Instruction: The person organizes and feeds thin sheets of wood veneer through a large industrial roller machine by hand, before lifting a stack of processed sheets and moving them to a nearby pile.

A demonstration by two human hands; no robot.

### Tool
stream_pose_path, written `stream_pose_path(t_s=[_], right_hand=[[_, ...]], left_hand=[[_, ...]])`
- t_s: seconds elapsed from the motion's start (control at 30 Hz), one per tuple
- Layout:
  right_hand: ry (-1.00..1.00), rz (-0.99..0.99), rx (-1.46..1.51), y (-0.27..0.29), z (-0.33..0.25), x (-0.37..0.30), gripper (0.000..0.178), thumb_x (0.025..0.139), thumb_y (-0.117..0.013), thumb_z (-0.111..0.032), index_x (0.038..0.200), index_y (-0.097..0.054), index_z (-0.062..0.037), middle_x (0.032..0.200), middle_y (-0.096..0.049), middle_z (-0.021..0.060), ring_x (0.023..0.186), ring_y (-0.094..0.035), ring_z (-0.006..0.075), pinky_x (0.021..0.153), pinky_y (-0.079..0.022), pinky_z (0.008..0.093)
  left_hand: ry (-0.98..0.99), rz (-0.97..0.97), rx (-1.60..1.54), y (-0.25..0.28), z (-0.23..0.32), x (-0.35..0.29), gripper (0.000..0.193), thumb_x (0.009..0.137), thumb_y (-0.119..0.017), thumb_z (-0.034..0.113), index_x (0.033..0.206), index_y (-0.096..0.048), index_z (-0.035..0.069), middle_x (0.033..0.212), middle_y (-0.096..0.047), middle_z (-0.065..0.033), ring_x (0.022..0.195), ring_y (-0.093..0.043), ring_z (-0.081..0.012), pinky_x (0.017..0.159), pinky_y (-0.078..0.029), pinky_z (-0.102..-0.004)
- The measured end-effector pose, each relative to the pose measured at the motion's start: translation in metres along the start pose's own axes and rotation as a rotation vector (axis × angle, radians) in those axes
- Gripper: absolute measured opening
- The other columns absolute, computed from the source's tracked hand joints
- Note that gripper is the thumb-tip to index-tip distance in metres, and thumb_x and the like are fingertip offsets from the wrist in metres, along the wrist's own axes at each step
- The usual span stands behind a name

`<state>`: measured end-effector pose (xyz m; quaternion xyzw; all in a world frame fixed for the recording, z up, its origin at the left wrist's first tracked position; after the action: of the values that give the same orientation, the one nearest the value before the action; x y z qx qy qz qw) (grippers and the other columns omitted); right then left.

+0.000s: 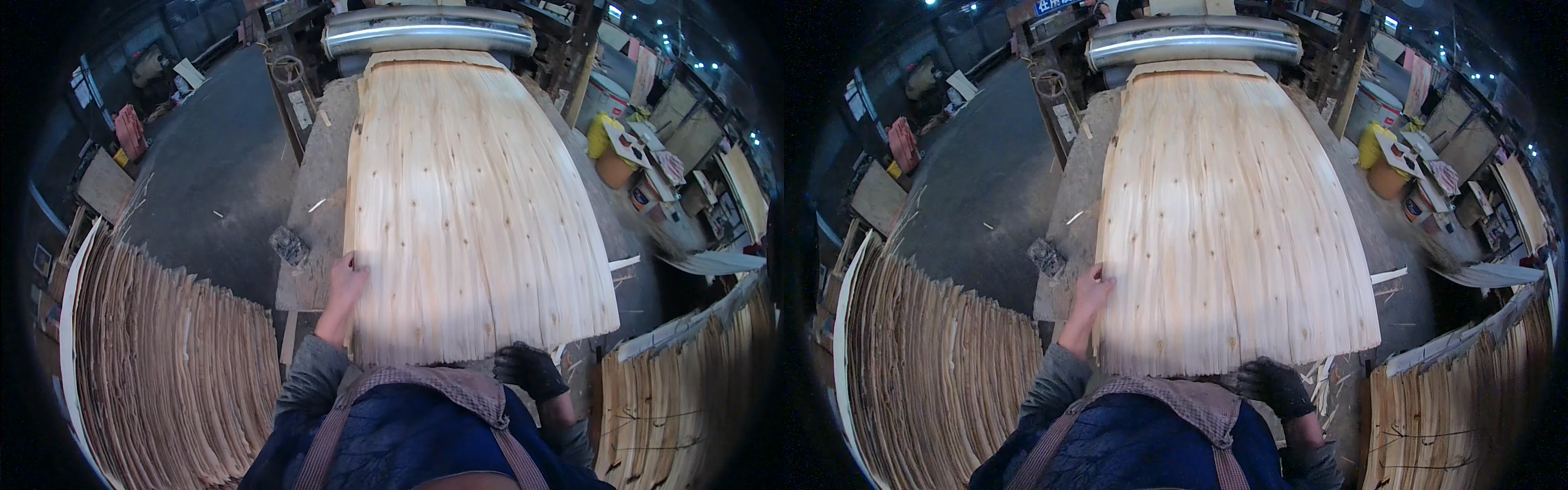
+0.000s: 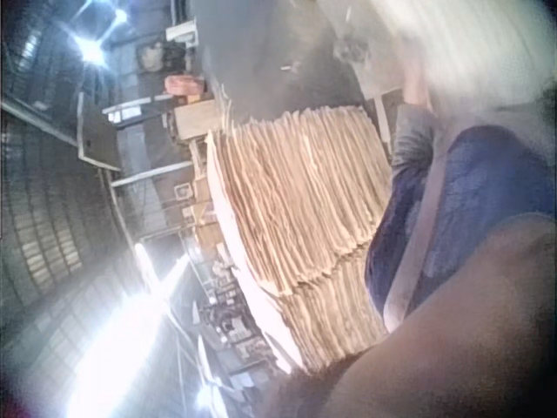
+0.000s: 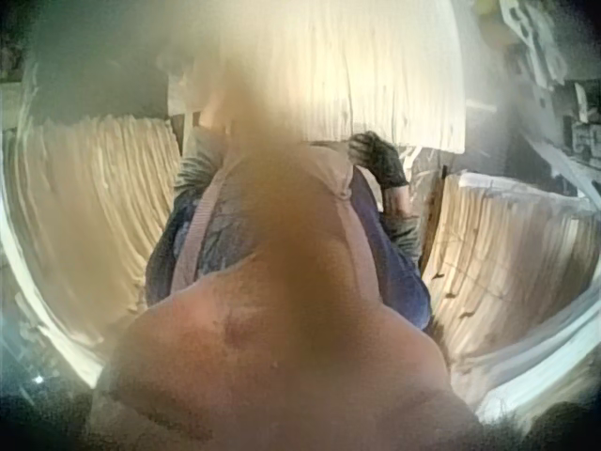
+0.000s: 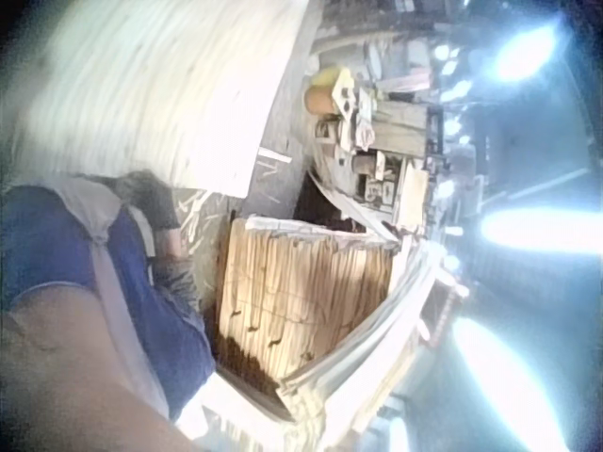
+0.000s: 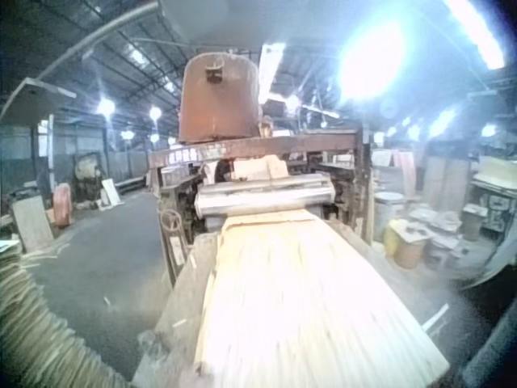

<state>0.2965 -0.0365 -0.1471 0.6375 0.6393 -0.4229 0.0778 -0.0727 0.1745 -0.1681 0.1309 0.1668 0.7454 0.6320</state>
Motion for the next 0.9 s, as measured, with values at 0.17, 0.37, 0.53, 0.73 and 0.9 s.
stream_pose_path(t_s=[0.17,0.37,0.53,0.73,0.9], right_hand=[[0.005,0.047,0.14,0.018,0.02,0.002,0.038,0.089,-0.044,-0.031,0.104,-0.054,0.0026,0.092,-0.06,0.0172,0.086,-0.059,0.0312,0.076,-0.05,0.0439],[-0.011,0.055,0.253,0.011,0.022,0.003,0.042,0.089,-0.043,-0.04,0.095,-0.059,-0.0016,0.083,-0.063,0.0126,0.077,-0.061,0.0271,0.07,-0.051,0.0405],[-0.152,-0.191,0.122,0.023,0.03,0.0,0.051,0.087,-0.043,-0.048,0.087,-0.062,-0.0012,0.08,-0.063,0.0121,0.073,-0.061,0.0267,0.066,-0.05,0.0365],[0.777,0.356,-0.521,0.051,-0.04,0.024,0.044,0.082,-0.057,-0.037,0.111,-0.05,-0.0051,0.076,-0.06,0.0132,0.056,-0.057,0.0242,0.058,-0.052,0.0376],[0.414,0.211,0.189,-0.03,-0.146,0.073,0.037,0.081,-0.059,-0.025,0.11,-0.049,-0.0047,0.082,-0.055,0.0182,0.062,-0.058,0.0315,0.061,-0.053,0.042]], left_hand=[[0.182,-0.088,-0.55,0.003,0.013,-0.004,0.039,0.073,-0.053,-0.002,0.111,-0.047,-0.002,0.101,-0.058,-0.0142,0.088,-0.058,-0.0185,0.074,-0.047,-0.029],[0.071,-0.136,-0.856,0.018,0.093,-0.018,0.048,0.073,-0.05,-0.011,0.119,-0.039,-0.002,0.107,-0.056,-0.0176,0.091,-0.058,-0.0236,0.079,-0.05,-0.0342],[-0.01,-0.15,-1.041,0.041,0.156,-0.02,0.054,0.072,-0.049,-0.013,0.123,-0.037,-0.001,0.111,-0.055,-0.0202,0.092,-0.059,-0.0256,0.08,-0.05,-0.0347],[0.063,-0.088,-1.075,0.048,0.172,0.006,0.052,0.075,-0.045,-0.011,0.125,-0.035,0.0,0.114,-0.05,-0.023,0.095,-0.057,-0.0284,0.081,-0.05,-0.036],[0.16,-0.088,-1.024,0.043,0.111,0.061,0.049,0.08,-0.043,-0.008,0.127,-0.031,-0.002,0.114,-0.049,-0.0219,0.095,-0.057,-0.0269,0.081,-0.05,-0.035]])
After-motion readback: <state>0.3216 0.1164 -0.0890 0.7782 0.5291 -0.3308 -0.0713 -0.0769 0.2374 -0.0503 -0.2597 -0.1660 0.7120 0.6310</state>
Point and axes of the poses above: each hand's wrist, its own x-axis towards the middle knuckle, its own y-axis out of the back of the hand, z = x × y, the point moved 8 cm from there along x, towards the middle knuckle
